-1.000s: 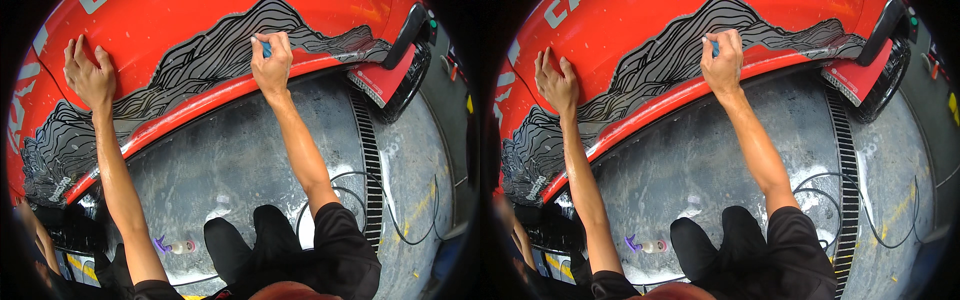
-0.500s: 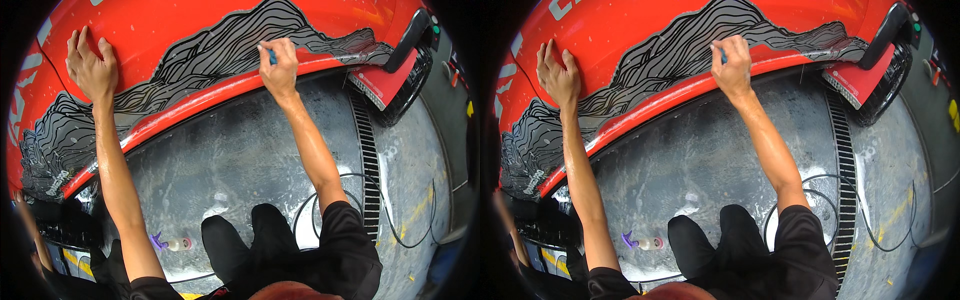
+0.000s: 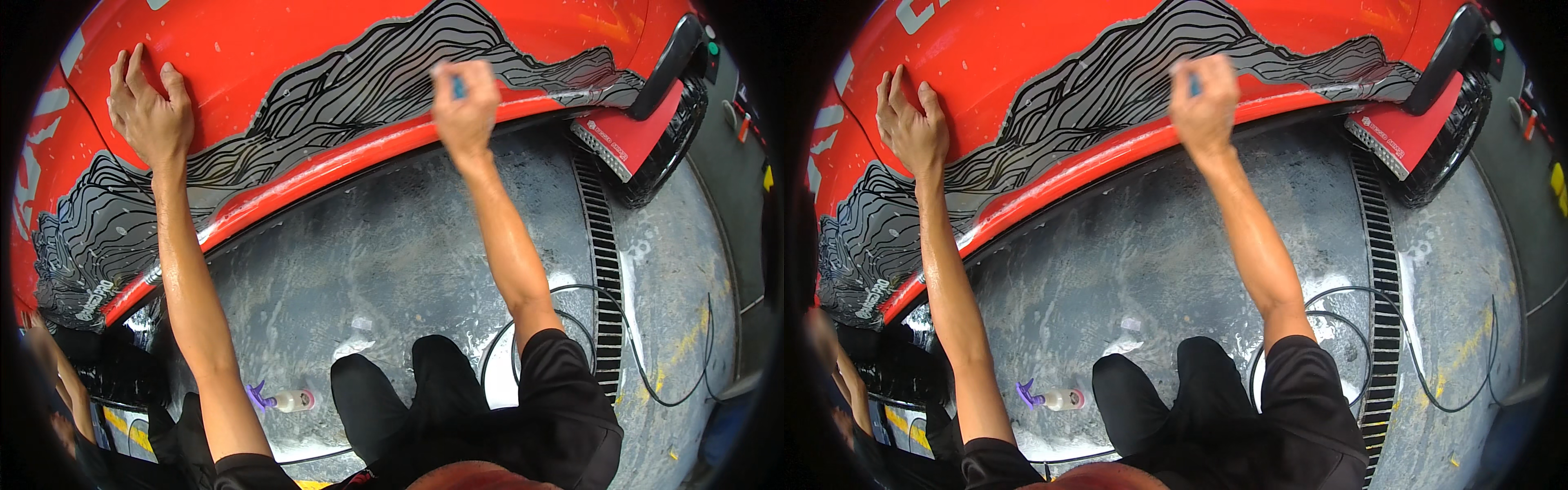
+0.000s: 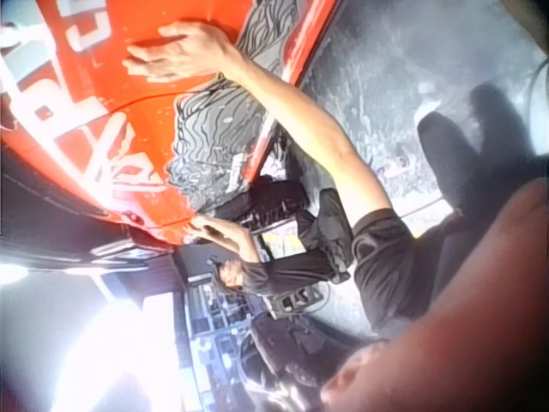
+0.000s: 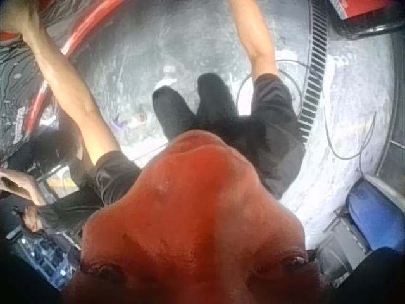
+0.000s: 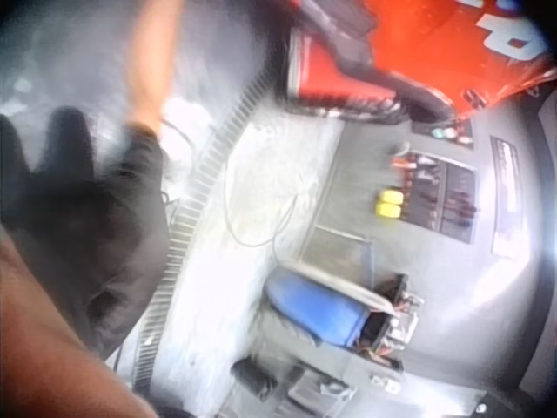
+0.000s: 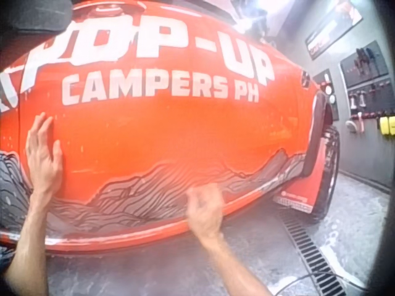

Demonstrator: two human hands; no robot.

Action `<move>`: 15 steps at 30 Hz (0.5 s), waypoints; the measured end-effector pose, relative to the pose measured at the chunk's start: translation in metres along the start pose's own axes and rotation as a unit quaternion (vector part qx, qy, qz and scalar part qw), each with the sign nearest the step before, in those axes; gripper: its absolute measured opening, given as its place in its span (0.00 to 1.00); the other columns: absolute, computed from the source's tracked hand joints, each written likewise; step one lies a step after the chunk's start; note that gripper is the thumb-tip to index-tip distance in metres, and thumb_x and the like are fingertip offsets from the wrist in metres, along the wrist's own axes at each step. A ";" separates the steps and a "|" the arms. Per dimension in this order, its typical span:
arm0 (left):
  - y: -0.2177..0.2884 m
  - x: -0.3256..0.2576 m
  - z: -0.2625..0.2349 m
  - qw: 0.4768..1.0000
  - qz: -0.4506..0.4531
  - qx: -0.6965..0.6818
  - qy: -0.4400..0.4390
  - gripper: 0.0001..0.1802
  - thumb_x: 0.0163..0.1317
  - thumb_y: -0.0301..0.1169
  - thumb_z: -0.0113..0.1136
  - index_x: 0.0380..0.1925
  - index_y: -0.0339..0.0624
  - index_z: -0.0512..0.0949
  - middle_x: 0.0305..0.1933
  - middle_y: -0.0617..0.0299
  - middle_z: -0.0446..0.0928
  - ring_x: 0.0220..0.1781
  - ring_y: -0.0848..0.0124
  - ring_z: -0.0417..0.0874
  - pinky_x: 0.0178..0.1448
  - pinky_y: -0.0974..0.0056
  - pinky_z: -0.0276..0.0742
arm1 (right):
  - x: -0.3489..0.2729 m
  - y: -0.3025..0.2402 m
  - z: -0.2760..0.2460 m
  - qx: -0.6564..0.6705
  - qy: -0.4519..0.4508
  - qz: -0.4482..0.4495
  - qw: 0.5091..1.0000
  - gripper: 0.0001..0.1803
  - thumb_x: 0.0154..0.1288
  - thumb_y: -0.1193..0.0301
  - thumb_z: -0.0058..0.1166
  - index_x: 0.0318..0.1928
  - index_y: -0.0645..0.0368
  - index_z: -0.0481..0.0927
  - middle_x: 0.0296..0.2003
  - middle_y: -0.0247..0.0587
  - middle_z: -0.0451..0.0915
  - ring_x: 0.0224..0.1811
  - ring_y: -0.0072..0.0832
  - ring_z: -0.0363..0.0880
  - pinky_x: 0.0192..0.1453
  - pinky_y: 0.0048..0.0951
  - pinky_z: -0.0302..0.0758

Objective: The person applies a black patterned vinyl wrap to the red rear bumper of a vehicle. They use a blue squeegee to smooth the material and a purple spray bottle to wet the surface, working along the bumper's edge and contours.

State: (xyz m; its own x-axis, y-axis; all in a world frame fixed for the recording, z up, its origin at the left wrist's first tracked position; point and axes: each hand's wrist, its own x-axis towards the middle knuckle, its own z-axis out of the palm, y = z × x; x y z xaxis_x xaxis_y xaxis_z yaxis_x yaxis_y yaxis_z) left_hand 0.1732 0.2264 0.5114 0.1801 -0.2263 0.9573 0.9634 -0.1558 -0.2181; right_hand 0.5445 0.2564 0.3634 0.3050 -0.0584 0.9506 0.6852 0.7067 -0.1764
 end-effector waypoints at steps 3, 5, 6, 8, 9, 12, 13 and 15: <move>0.000 0.000 0.001 1.000 0.000 -0.006 0.000 0.31 0.77 0.49 0.53 0.76 0.54 0.70 0.82 0.60 0.65 0.85 0.60 0.60 0.87 0.45 0.49 | 0.013 0.012 -0.002 -0.006 0.060 0.063 0.996 0.06 0.67 0.76 0.69 0.34 0.64 0.84 0.33 0.42 0.81 0.35 0.35 0.80 0.39 0.35 0.76; 0.002 0.000 0.003 1.000 -0.001 -0.007 0.003 0.30 0.77 0.49 0.53 0.76 0.54 0.71 0.82 0.60 0.65 0.85 0.60 0.61 0.86 0.45 0.49 | -0.010 -0.002 0.008 0.026 -0.008 -0.010 1.000 0.06 0.67 0.76 0.70 0.35 0.64 0.85 0.33 0.42 0.81 0.34 0.34 0.79 0.39 0.34 0.76; 0.002 -0.001 0.003 1.000 -0.002 -0.005 0.005 0.30 0.77 0.49 0.53 0.76 0.54 0.71 0.82 0.59 0.65 0.84 0.60 0.61 0.86 0.45 0.49 | -0.007 0.000 0.006 0.035 -0.008 -0.011 0.999 0.03 0.65 0.78 0.66 0.34 0.63 0.85 0.31 0.44 0.79 0.34 0.41 0.79 0.40 0.41 0.76; -0.003 -0.002 0.000 1.000 0.000 0.000 0.004 0.30 0.77 0.49 0.54 0.75 0.54 0.71 0.82 0.59 0.65 0.84 0.60 0.62 0.86 0.45 0.49 | 0.014 -0.001 -0.004 0.014 0.034 0.096 0.995 0.03 0.65 0.78 0.65 0.34 0.63 0.85 0.31 0.44 0.79 0.34 0.42 0.80 0.40 0.41 0.76; -0.003 -0.003 -0.001 1.000 0.002 0.000 0.003 0.30 0.77 0.49 0.54 0.75 0.54 0.71 0.82 0.59 0.65 0.84 0.59 0.62 0.86 0.45 0.49 | 0.018 -0.001 -0.004 0.028 0.065 0.166 0.984 0.03 0.66 0.78 0.65 0.33 0.63 0.84 0.31 0.44 0.79 0.34 0.42 0.80 0.40 0.41 0.76; 0.000 0.002 0.003 1.000 0.001 -0.007 0.005 0.30 0.76 0.48 0.55 0.74 0.52 0.72 0.80 0.57 0.67 0.83 0.58 0.63 0.86 0.42 0.49 | -0.007 -0.002 0.004 0.024 -0.004 0.010 1.000 0.05 0.66 0.77 0.66 0.32 0.63 0.84 0.30 0.45 0.79 0.34 0.42 0.80 0.40 0.41 0.76; 0.002 0.000 0.003 1.000 -0.002 -0.008 0.002 0.30 0.75 0.48 0.56 0.73 0.51 0.73 0.79 0.55 0.67 0.83 0.57 0.64 0.86 0.41 0.49 | -0.012 -0.002 0.004 0.041 -0.025 -0.004 0.999 0.05 0.66 0.77 0.66 0.32 0.63 0.83 0.30 0.45 0.79 0.34 0.42 0.80 0.40 0.41 0.75; -0.001 -0.001 -0.001 1.000 0.000 0.000 0.001 0.30 0.75 0.48 0.56 0.73 0.51 0.72 0.79 0.56 0.67 0.83 0.57 0.63 0.86 0.41 0.49 | 0.009 0.001 -0.002 0.023 0.044 0.095 0.994 0.08 0.66 0.75 0.67 0.31 0.63 0.83 0.30 0.46 0.78 0.32 0.41 0.78 0.38 0.41 0.74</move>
State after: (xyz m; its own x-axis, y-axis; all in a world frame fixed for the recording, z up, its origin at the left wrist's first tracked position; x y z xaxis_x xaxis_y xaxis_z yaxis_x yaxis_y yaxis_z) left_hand 0.1718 0.2258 0.5103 0.1792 -0.2286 0.9569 0.9635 -0.1558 -0.2177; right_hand 0.5490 0.2550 0.3713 0.4841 0.0196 0.8748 0.5798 0.7417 -0.3374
